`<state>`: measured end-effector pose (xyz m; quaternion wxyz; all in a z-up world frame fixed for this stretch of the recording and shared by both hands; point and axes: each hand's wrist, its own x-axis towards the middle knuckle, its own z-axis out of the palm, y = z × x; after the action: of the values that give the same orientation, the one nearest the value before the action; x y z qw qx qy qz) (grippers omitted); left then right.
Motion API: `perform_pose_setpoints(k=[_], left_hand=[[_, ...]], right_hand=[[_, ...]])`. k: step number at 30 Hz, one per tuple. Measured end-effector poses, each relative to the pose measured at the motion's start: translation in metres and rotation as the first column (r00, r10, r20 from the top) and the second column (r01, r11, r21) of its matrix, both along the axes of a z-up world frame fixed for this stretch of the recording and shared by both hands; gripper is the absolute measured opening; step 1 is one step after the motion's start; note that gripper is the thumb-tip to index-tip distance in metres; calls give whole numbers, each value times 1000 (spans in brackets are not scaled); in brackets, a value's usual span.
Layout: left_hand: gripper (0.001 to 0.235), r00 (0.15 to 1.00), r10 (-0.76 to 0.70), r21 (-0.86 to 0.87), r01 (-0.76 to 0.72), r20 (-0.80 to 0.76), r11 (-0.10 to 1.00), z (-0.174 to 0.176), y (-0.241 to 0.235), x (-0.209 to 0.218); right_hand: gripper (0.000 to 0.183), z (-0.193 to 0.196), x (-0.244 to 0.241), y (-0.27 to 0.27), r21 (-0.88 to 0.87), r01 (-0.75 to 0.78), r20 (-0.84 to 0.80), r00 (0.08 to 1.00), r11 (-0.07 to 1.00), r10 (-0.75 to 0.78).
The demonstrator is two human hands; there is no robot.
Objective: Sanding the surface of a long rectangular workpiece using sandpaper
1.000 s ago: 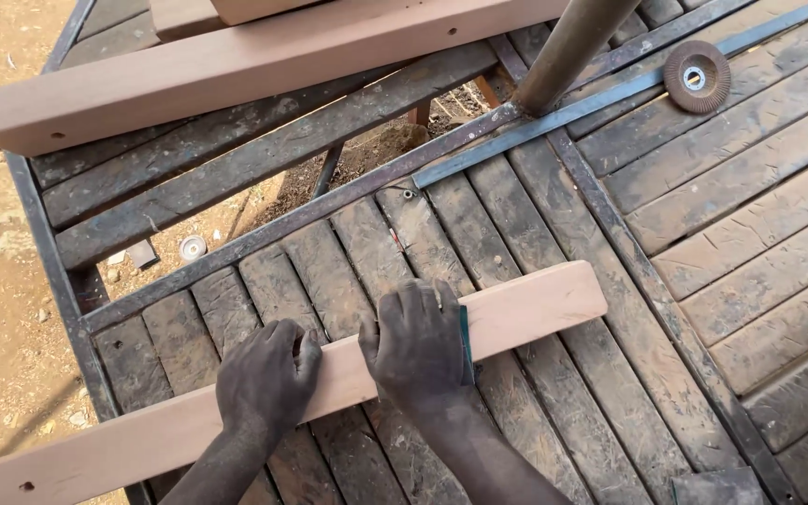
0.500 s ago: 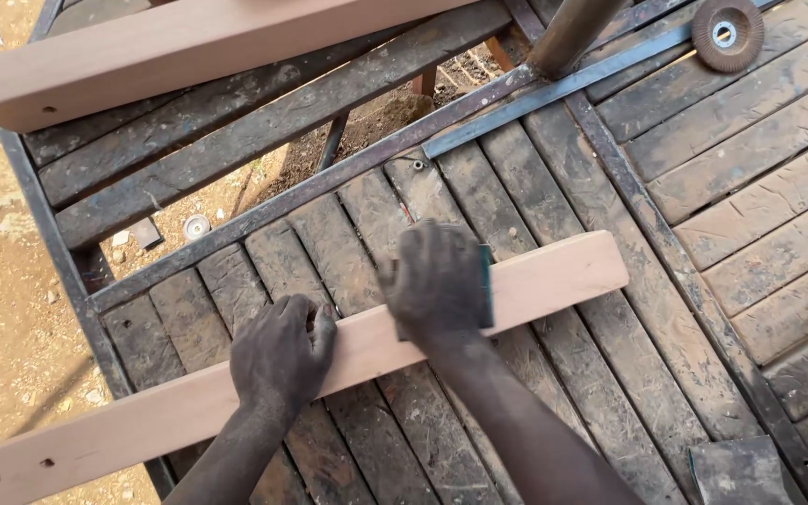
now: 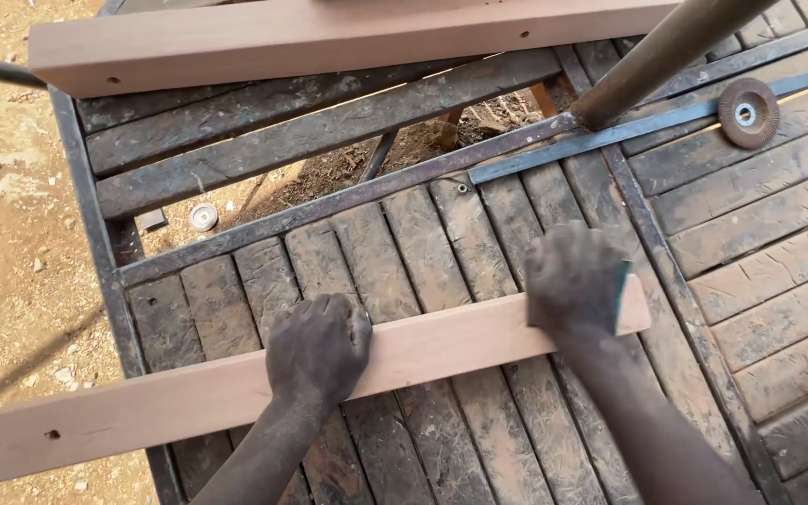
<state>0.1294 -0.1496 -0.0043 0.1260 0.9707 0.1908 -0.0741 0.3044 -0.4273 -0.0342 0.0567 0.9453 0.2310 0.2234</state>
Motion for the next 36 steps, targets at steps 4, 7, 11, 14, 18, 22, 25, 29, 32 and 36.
perform_pose_setpoints(k=[4,7,11,14,18,22,25,29,32,36], left_hand=[[41,1000,11,-66,-10,9,998,11,0,-1],[39,998,46,-45,-45,35,998,14,7,-1],[39,998,49,-96,-45,32,994,16,3,-2],[41,998,61,-125,-57,30,991,20,3,-4],[48,973,53,-207,-6,225,978,13,9,-15],[47,845,162,-459,107,509,882,23,-3,-42],[58,864,36,-473,240,503,847,34,-24,-72],[26,912,237,-693,69,336,717,29,-31,-103],[25,911,397,-846,-121,113,520,33,-22,-118],[28,844,534,-921,-238,-39,309,26,-14,-134]], right_hand=[[26,7,-56,129,243,-229,-94,962,943,258],[23,13,-61,169,285,-289,-114,937,914,331],[24,6,-58,162,380,-265,-178,919,886,351],[30,2,-56,159,462,-223,-244,899,859,364],[32,41,-67,155,750,70,-415,825,658,384],[36,68,-104,143,764,269,-514,803,586,302],[35,71,-138,141,742,447,-633,712,500,304],[33,70,-174,137,642,668,-763,507,377,401],[25,51,-185,128,653,726,-682,439,217,585],[11,37,-197,115,664,694,-691,427,278,583]])
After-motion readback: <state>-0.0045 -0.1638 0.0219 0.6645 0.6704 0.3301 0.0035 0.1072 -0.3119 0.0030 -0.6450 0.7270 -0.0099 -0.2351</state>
